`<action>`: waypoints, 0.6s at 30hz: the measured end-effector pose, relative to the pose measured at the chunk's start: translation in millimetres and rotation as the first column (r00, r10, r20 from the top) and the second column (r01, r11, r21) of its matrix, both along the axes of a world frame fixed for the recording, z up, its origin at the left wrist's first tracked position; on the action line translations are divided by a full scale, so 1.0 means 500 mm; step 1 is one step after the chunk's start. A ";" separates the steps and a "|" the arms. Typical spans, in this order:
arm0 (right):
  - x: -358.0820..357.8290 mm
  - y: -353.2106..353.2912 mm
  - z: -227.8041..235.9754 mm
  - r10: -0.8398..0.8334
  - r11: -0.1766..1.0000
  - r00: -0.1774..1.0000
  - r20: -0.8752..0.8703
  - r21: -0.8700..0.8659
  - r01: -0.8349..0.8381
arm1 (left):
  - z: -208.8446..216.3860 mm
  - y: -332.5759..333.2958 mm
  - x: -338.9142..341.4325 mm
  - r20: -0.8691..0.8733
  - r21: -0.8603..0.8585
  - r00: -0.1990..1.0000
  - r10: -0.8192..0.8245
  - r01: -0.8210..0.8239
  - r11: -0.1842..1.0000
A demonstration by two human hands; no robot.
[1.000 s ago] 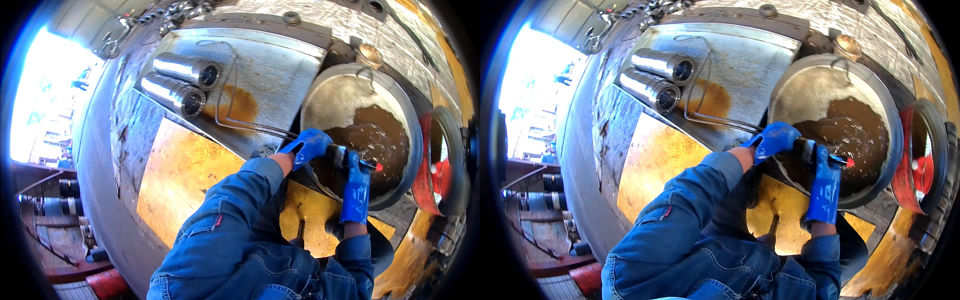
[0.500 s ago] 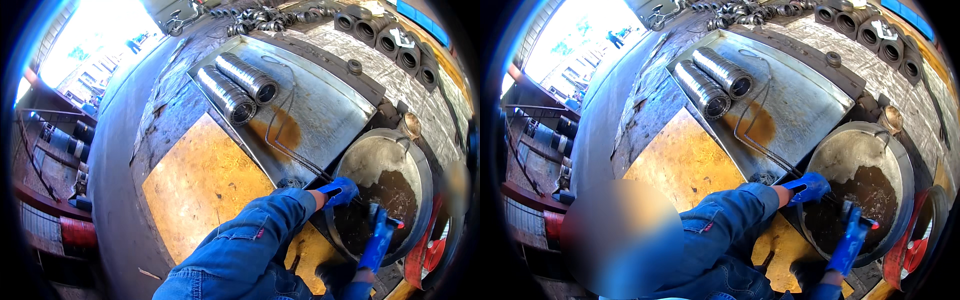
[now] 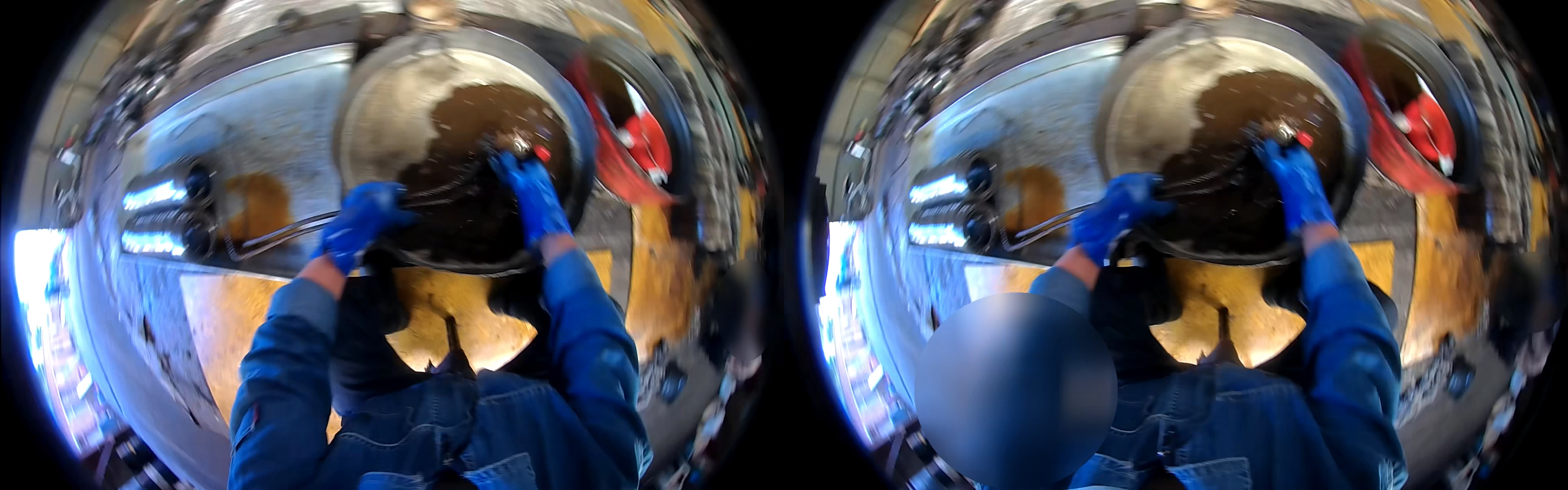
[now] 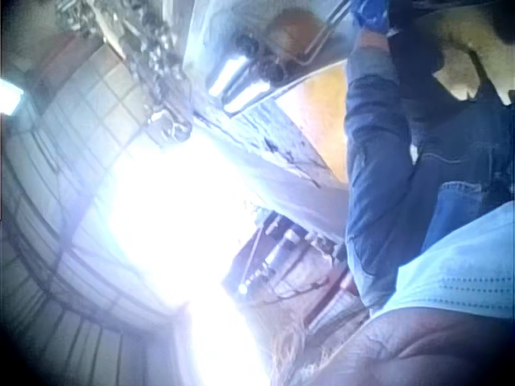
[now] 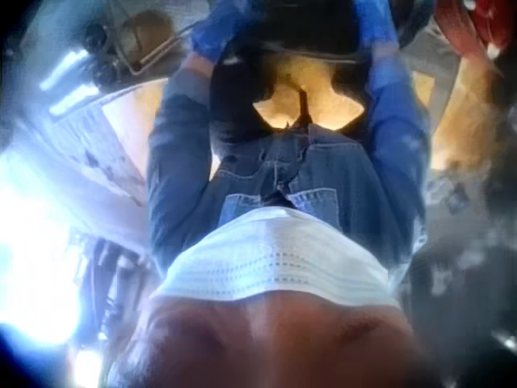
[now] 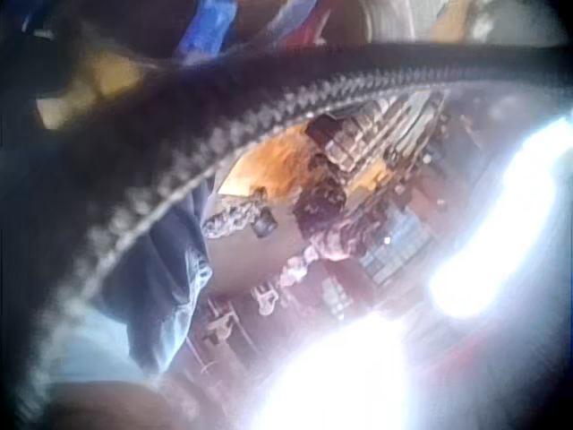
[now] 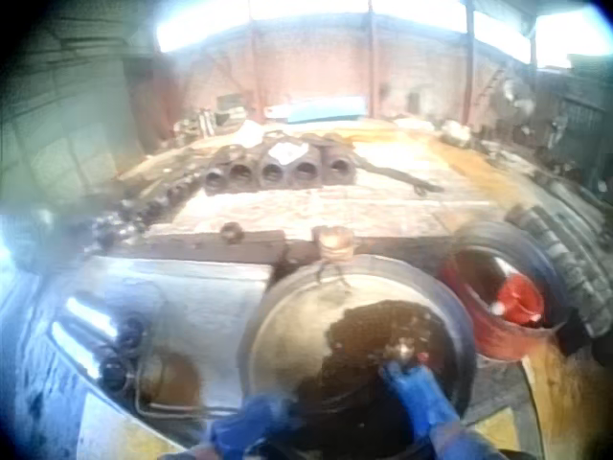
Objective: The person uses a brush to scrub a metal cable submerged in a bucket of dark liquid. They repeatedly dip the cable into the liquid and scrub it with the brush to remove dirt or grime.
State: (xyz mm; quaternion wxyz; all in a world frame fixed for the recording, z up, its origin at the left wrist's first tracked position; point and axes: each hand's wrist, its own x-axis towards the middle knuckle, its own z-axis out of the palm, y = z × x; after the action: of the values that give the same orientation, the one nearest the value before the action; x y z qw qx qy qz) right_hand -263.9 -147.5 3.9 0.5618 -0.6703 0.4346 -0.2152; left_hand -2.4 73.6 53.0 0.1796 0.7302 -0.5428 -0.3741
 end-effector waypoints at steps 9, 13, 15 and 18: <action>0.034 -0.181 -0.113 -0.097 0.974 0.903 -0.418 -0.226 0.000 | 0.040 -0.010 -0.013 0.167 0.282 0.986 -0.030 -0.019 0.959; -0.015 -0.155 -0.118 -0.114 0.992 0.901 -0.418 -0.101 0.079 | 0.048 -0.027 -0.029 0.069 0.291 0.998 0.010 -0.030 0.956; 0.037 -0.056 -0.042 -0.086 0.996 0.937 -0.339 0.007 0.094 | 0.061 0.011 -0.002 0.138 0.298 0.990 0.032 -0.073 0.952; 0.012 0.009 0.041 0.000 0.969 0.943 -0.333 0.232 0.082 | 0.051 0.004 -0.009 0.188 0.218 0.982 0.036 -0.077 0.973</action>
State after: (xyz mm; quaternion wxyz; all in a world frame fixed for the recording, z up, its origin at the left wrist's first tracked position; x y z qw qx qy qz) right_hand -257.7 -143.0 24.3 0.5539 -0.6139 0.5596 -0.0569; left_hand -7.0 75.7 78.3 0.0563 0.7922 -0.4902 -0.3590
